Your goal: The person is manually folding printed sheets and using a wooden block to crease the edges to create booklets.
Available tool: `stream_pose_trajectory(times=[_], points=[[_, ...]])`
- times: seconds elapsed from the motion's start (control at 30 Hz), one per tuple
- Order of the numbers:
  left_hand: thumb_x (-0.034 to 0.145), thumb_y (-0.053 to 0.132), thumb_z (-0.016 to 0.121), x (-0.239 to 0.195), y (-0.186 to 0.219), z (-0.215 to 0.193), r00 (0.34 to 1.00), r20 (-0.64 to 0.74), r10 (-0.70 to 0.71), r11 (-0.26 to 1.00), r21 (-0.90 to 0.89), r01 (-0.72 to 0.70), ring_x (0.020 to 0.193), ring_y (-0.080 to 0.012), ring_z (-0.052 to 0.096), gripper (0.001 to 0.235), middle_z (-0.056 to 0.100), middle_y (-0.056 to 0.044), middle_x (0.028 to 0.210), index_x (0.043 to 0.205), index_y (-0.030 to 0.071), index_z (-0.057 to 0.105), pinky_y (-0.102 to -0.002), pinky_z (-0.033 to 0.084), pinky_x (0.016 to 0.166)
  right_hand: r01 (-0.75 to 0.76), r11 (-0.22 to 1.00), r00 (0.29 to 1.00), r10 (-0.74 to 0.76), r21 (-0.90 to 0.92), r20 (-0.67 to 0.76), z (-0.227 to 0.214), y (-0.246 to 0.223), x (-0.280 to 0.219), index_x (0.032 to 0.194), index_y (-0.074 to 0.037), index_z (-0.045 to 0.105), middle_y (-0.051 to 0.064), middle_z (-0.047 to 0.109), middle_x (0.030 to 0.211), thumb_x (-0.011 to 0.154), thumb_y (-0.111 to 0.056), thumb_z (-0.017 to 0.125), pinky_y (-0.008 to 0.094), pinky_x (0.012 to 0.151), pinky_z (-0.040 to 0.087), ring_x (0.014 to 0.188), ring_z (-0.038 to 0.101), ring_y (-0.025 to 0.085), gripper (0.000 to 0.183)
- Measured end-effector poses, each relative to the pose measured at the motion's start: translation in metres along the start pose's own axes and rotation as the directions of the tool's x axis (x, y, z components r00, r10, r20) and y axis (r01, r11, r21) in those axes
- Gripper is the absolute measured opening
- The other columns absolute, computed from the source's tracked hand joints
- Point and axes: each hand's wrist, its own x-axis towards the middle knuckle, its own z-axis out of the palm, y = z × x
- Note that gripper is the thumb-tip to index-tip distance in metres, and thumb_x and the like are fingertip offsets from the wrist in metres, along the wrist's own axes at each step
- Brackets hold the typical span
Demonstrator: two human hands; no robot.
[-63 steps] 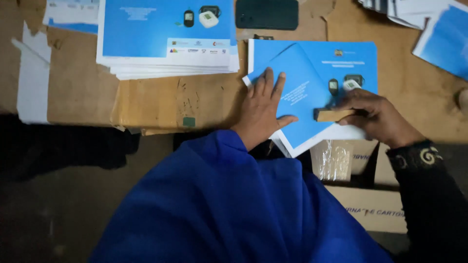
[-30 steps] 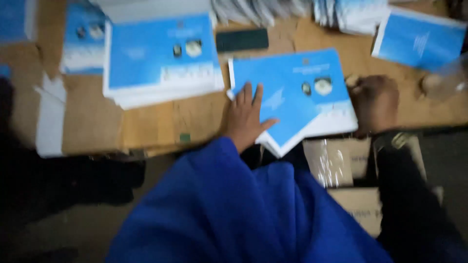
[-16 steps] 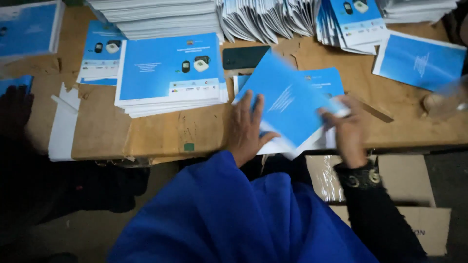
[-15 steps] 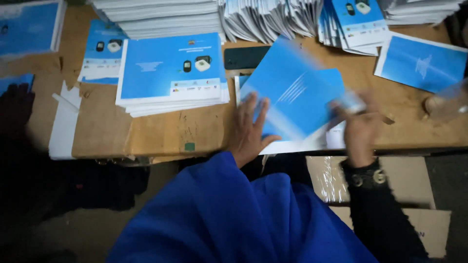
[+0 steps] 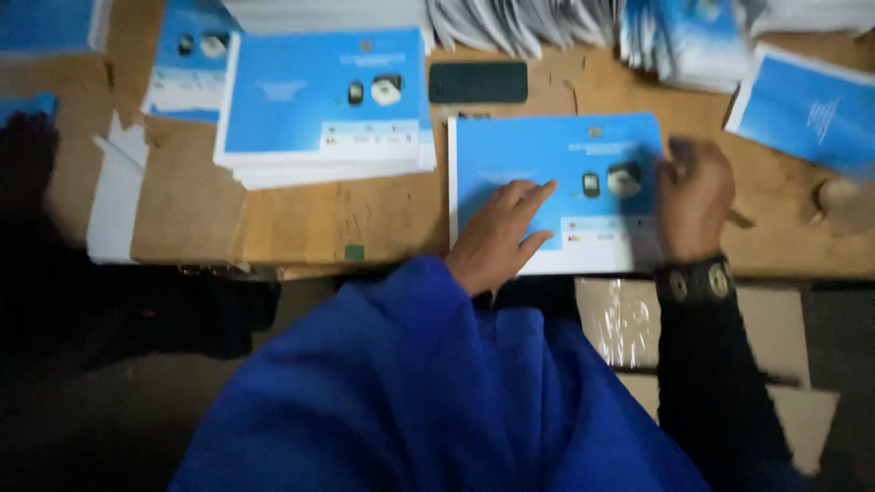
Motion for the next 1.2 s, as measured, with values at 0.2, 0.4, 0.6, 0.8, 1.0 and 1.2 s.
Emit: stream_pose_trajectory(times=[0.2, 0.4, 0.6, 0.8, 1.0, 1.2], points=[[0.088, 0.016, 0.066, 0.052, 0.000, 0.069, 0.995, 0.097, 0.002, 0.945, -0.325, 0.030, 0.089, -0.0257, 0.066, 0.035, 0.055, -0.009, 0.106, 0.121, 0.009, 0.058, -0.039, 0.050, 0.080, -0.385, 0.906, 0.888, 0.416, -0.177, 0.197, -0.042, -0.016, -0.088, 0.091, 0.003, 0.072, 0.027, 0.064, 0.081, 0.087, -0.036, 0.077, 0.048, 0.073, 0.042, 0.083, 0.057, 0.043, 0.040], [0.081, 0.012, 0.069, 0.088, -0.022, 0.127, 0.996, 0.038, -0.084, 0.956, -0.278, 0.091, 0.089, -0.0263, 0.065, 0.024, 0.055, -0.004, 0.093, 0.105, 0.013, 0.063, -0.039, 0.053, 0.077, -0.405, 0.878, 0.884, 0.447, -0.256, 0.134, -0.045, -0.017, -0.101, 0.097, -0.001, 0.073, 0.017, 0.060, 0.085, 0.087, -0.026, 0.071, 0.049, 0.069, 0.049, 0.079, 0.062, 0.039, 0.027], [0.092, 0.019, 0.061, 0.083, -0.013, 0.109, 0.985, 0.000, -0.173, 0.908, -0.388, 0.159, 0.085, -0.0266, 0.067, 0.012, 0.057, -0.004, 0.090, 0.103, 0.015, 0.059, -0.036, 0.059, 0.070, -0.336, 0.934, 0.939, 0.342, -0.118, 0.031, -0.056, -0.039, -0.089, 0.084, 0.000, 0.066, 0.013, 0.054, 0.077, 0.081, -0.021, 0.084, 0.046, 0.068, 0.049, 0.075, 0.061, 0.038, 0.028], [0.091, 0.046, 0.065, 0.092, -0.002, 0.094, 0.972, 0.014, -0.236, 0.683, -0.709, 0.176, 0.083, -0.0226, 0.068, 0.040, 0.060, -0.007, 0.086, 0.098, 0.007, 0.058, -0.038, 0.059, 0.068, -0.239, 0.889, 0.969, 0.246, 0.392, 0.034, -0.069, -0.061, -0.071, 0.082, -0.003, 0.067, 0.012, 0.059, 0.074, 0.083, -0.010, 0.086, 0.033, 0.070, 0.045, 0.071, 0.059, 0.029, 0.020], [0.089, 0.046, 0.069, 0.088, -0.011, 0.107, 0.974, -0.004, -0.227, 0.581, -0.803, 0.132, 0.081, -0.0218, 0.063, 0.047, 0.056, -0.014, 0.086, 0.098, 0.003, 0.053, -0.040, 0.058, 0.068, -0.107, 0.852, 0.994, 0.104, 0.512, 0.033, -0.069, -0.063, -0.066, 0.077, -0.001, 0.068, 0.011, 0.058, 0.069, 0.080, -0.004, 0.084, 0.030, 0.061, 0.043, 0.059, 0.055, 0.025, 0.016], [0.087, 0.045, 0.072, 0.089, -0.018, 0.117, 0.974, 0.013, -0.227, 0.524, -0.841, 0.133, 0.082, -0.0207, 0.061, 0.050, 0.053, -0.014, 0.087, 0.098, 0.002, 0.051, -0.040, 0.056, 0.068, -0.063, 0.826, 0.998, 0.060, 0.560, 0.022, -0.068, -0.060, -0.065, 0.076, -0.002, 0.070, 0.010, 0.059, 0.068, 0.078, -0.002, 0.083, 0.030, 0.059, 0.043, 0.057, 0.053, 0.023, 0.013]])
